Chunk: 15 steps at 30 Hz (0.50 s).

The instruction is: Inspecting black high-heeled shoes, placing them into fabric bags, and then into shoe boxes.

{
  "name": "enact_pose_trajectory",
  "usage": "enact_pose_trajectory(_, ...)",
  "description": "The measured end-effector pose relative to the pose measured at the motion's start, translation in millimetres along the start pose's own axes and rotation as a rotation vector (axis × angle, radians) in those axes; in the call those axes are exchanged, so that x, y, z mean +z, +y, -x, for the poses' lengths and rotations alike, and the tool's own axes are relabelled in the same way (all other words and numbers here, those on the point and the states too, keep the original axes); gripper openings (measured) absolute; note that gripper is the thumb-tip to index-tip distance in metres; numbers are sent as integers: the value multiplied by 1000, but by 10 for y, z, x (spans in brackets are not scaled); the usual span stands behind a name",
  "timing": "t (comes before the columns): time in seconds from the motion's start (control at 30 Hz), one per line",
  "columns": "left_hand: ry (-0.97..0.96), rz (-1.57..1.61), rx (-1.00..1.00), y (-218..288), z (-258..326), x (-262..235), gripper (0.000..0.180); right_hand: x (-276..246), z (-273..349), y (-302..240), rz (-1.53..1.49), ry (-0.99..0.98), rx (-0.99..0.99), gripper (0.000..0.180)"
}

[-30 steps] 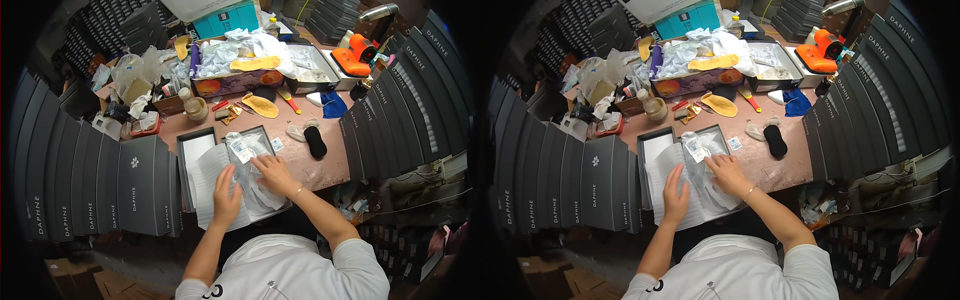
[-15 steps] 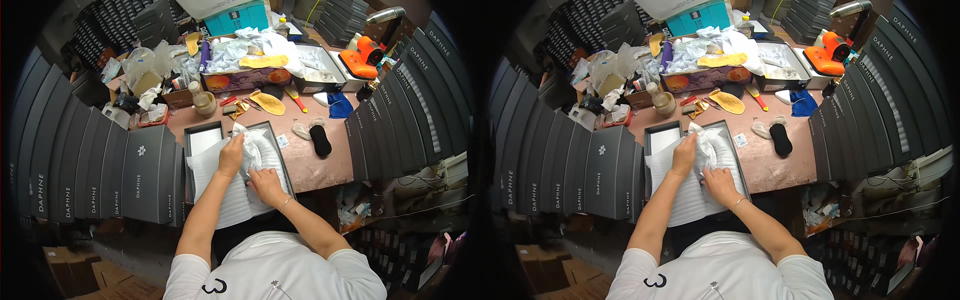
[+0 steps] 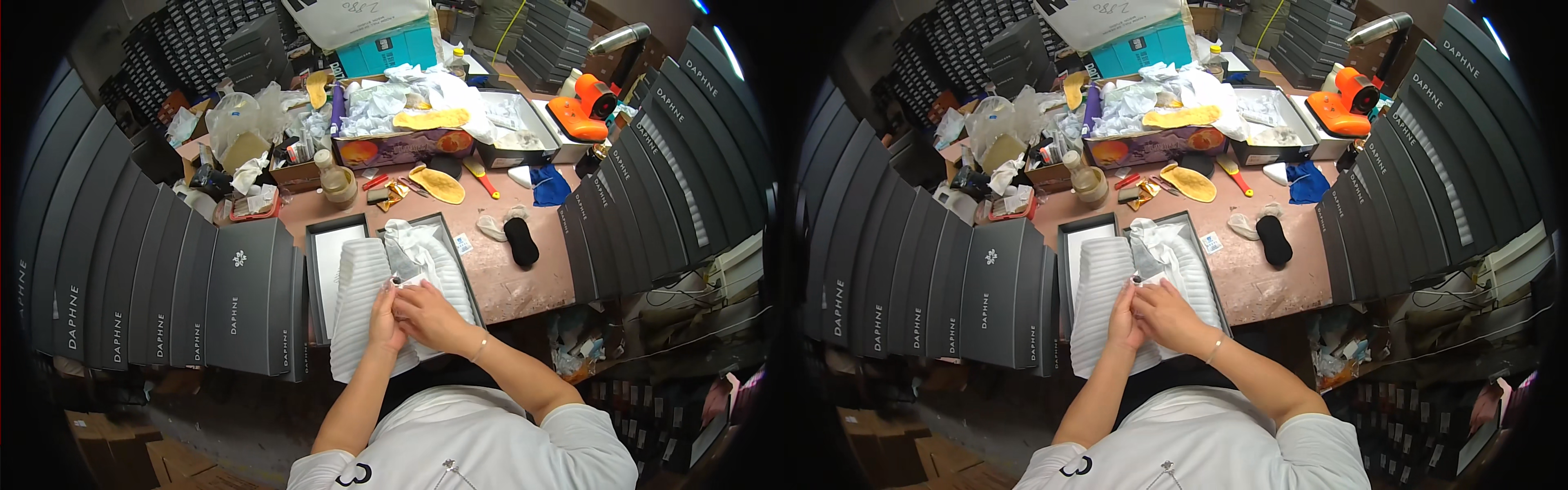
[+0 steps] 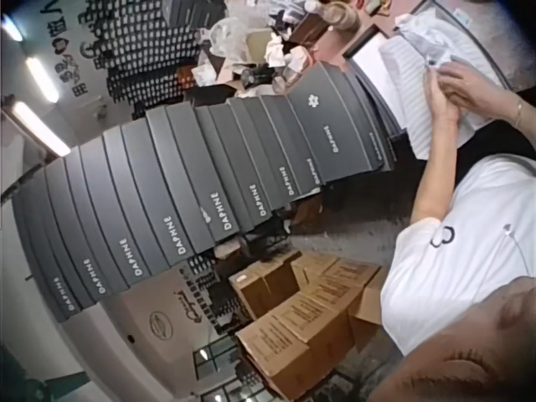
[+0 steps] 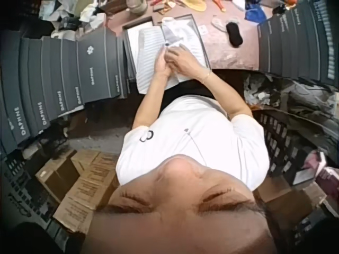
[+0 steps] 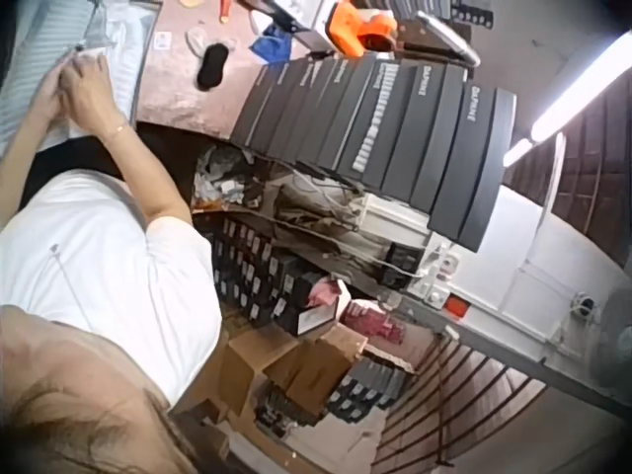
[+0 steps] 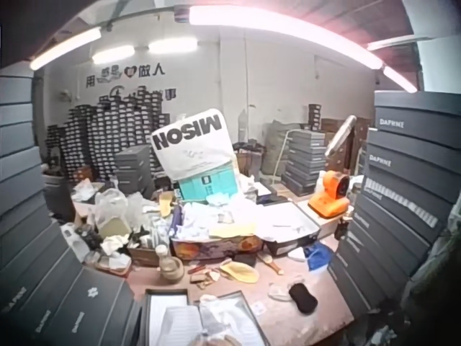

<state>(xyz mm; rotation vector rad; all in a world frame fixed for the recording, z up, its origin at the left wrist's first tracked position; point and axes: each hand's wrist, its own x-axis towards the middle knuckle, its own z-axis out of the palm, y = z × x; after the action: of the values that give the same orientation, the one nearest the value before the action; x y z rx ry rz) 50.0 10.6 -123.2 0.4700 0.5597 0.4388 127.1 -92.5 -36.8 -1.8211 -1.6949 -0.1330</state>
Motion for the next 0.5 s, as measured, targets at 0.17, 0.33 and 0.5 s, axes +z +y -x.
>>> enact_pose_trajectory(0.17, 165, 153, -67, 119, 18, -3, 20, -44, 448, 184, -23, -281, 532, 27)
enact_pose_trajectory(0.33, 143, 214, -82, 109, 14, -98, 20, 799, 466, 444, 214, -418, 524, 32)
enact_pose_trajectory(0.5, 191, 148, -73, 317, 87, -354, 21, -649, 271, 420, -450, -196, 655, 31)
